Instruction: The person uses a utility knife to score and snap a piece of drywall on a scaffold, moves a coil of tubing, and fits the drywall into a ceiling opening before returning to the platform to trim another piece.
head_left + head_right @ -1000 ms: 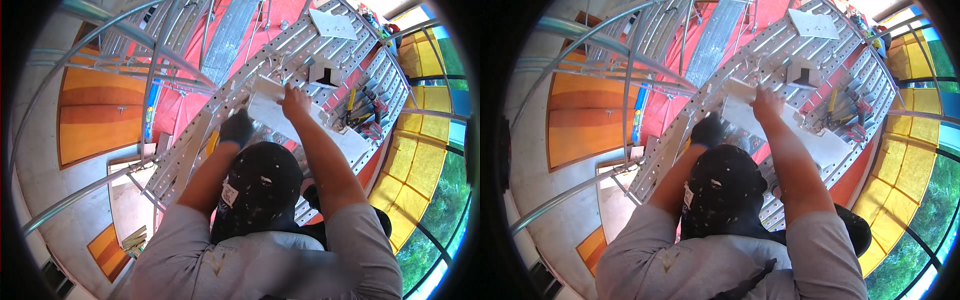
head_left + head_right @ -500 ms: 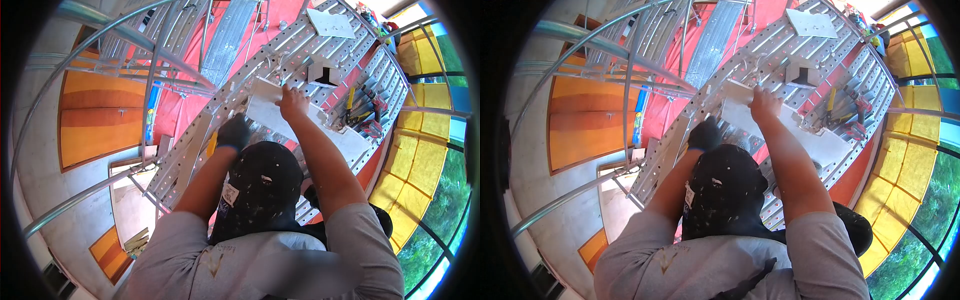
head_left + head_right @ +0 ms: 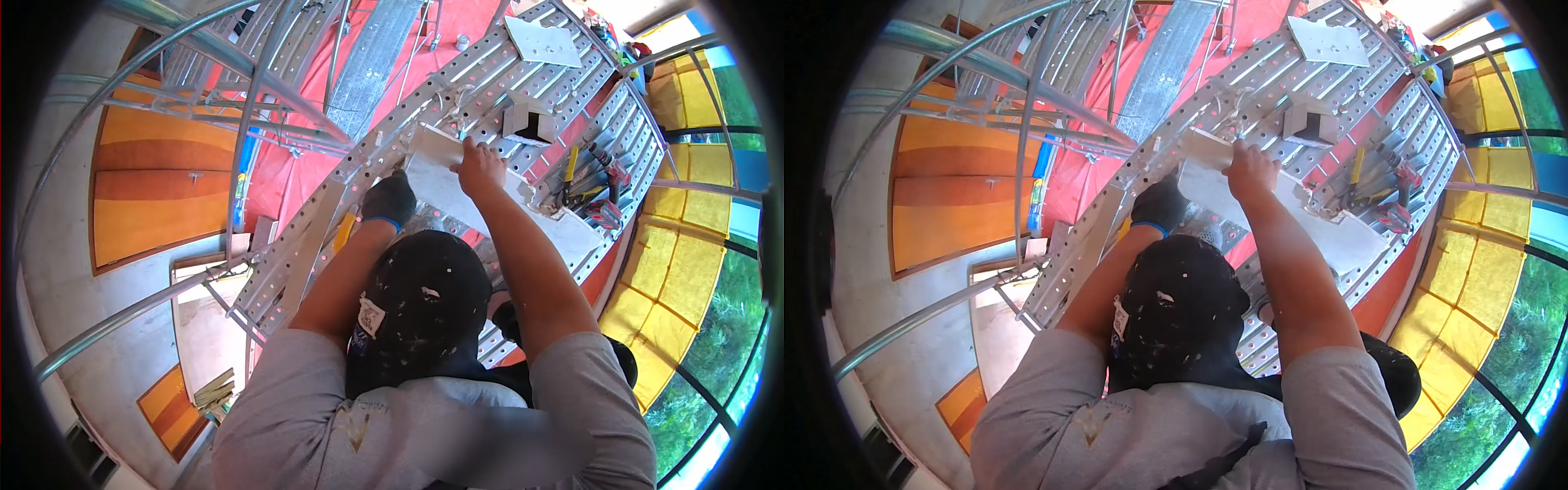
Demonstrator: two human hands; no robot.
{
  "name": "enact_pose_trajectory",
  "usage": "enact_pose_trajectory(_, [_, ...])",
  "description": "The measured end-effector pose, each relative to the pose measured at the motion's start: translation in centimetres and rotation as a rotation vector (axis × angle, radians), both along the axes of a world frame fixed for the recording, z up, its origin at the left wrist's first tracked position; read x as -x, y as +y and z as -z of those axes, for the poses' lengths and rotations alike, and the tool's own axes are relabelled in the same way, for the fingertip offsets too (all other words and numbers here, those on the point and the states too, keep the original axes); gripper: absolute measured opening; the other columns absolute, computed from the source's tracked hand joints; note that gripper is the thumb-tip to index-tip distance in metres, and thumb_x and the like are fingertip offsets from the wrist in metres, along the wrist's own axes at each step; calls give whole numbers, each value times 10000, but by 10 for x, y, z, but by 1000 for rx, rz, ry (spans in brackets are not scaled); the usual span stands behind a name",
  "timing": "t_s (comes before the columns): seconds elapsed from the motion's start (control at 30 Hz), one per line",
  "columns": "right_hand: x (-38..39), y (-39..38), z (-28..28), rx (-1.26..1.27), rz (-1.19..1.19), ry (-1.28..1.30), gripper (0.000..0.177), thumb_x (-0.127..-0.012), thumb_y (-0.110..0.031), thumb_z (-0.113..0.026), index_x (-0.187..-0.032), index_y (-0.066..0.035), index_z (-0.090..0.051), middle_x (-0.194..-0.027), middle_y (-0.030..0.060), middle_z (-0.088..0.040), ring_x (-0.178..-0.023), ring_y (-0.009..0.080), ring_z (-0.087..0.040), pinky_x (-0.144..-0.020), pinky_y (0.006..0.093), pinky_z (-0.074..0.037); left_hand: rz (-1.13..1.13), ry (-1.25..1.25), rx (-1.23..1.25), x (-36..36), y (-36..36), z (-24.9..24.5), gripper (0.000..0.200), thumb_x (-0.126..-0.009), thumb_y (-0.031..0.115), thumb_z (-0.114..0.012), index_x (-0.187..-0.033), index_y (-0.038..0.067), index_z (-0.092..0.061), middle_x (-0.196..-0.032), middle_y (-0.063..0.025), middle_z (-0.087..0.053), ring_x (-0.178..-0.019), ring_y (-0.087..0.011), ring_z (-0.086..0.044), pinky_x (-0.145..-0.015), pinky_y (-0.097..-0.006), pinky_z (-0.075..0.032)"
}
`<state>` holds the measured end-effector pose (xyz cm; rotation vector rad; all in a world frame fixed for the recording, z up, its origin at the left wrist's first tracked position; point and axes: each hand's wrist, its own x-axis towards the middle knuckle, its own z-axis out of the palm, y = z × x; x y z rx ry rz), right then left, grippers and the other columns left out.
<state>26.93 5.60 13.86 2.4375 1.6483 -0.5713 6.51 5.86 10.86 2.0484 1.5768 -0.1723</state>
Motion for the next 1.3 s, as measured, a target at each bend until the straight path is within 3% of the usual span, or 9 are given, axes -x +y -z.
enact_pose_trajectory(0.2, [2, 6, -4, 38, 31, 26, 538, -885, -375, -772, -1324, -155, -552, -1290, 98, -643, -1269, 326, -584, -1023, 539, -437, 4, 50, 107, 23, -18, -22, 261, -945, 204, -500, -1098, 30, -619, -1063, -275, -717, -984, -410, -723, -845, -543, -562])
enact_pose_trajectory(0.33, [0, 6, -5, 40, 16, 14, 533, -892, -380, -763, -1327, -158, -551, -1276, 91, -644, -1280, 322, -575, -1035, 542, -436, -18, -51, 23, 4, -1, 7, 291, -913, 255, -548, -1092, 28, -581, -1022, -287, -709, -1006, -470, -689, -871, -580, -526])
enact_pose_trajectory(0.53, [3, 2, -5, 45, 17, 14, 539, -892, -377, -764, -1335, -157, -550, -1299, 90, -639, -1286, 336, -567, -1042, 545, -429, -53, 18, 73, 18, -24, -27, 255, -916, 209, -530, -1066, 34, -639, -979, -256, -729, -960, -428, -720, -853, -555, -552])
enact_pose_trajectory(0.6, [5, 4, -3, 41, 15, 25, 542, -892, -380, -764, -1337, -156, -550, -1301, 89, -637, -1286, 339, -567, -1041, 544, -430, -46, -40, 68, 12, -5, -2, 309, -917, 284, -555, -1102, 41, -605, -1058, -287, -705, -1011, -468, -687, -877, -584, -526])
enact_pose_trajectory(0.67, [1, 4, -5, 31, 16, 23, 547, -892, -384, -763, -1339, -153, -549, -1299, 88, -637, -1283, 339, -569, -1038, 544, -431, -61, -42, 36, 4, -3, 3, 284, -909, 251, -549, -1074, 34, -628, -1020, -280, -716, -969, -443, -708, -861, -557, -544])
enact_pose_trajectory(0.8, [6, 0, -1, 9, 3, -20, 538, -891, -387, -764, -1326, -151, -553, -1295, 84, -639, -1309, 326, -548, -1036, 548, -431, -45, -62, 61, 28, -29, -9, 267, -907, 225, -539, -1061, 33, -642, -1021, -283, -719, -955, -429, -720, -851, -542, -552])
enact_pose_trajectory(1.03, [2, 3, -4, 45, 7, 21, 532, -897, -386, -759, -1329, -159, -548, -1297, 77, -634, -1286, 323, -573, -1043, 540, -429, -28, -24, 42, 6, -5, -5, 285, -914, 205, -541, -1116, 25, -632, -1050, -267, -721, -992, -426, -714, -888, -535, -550])
enact_pose_trajectory(1.2, [0, 5, 1, -9, 1, -9, 564, -885, -411, -765, -1312, -131, -526, -1268, 121, -649, -1257, 341, -581, -1008, 555, -433, -55, -10, 54, 35, -37, -3, 294, -906, 228, -552, -1078, 14, -657, -1021, -242, -734, -982, -433, -714, -879, -532, -555])
enact_pose_trajectory(1.3, [5, 0, 0, -2, -10, 21, 565, -882, -411, -767, -1310, -130, -528, -1272, 121, -648, -1257, 340, -581, -1008, 557, -436, -83, 16, 90, 13, -10, -11, 310, -915, 240, -549, -1105, 16, -648, -1062, -246, -727, -1001, -438, -709, -883, -541, -551])
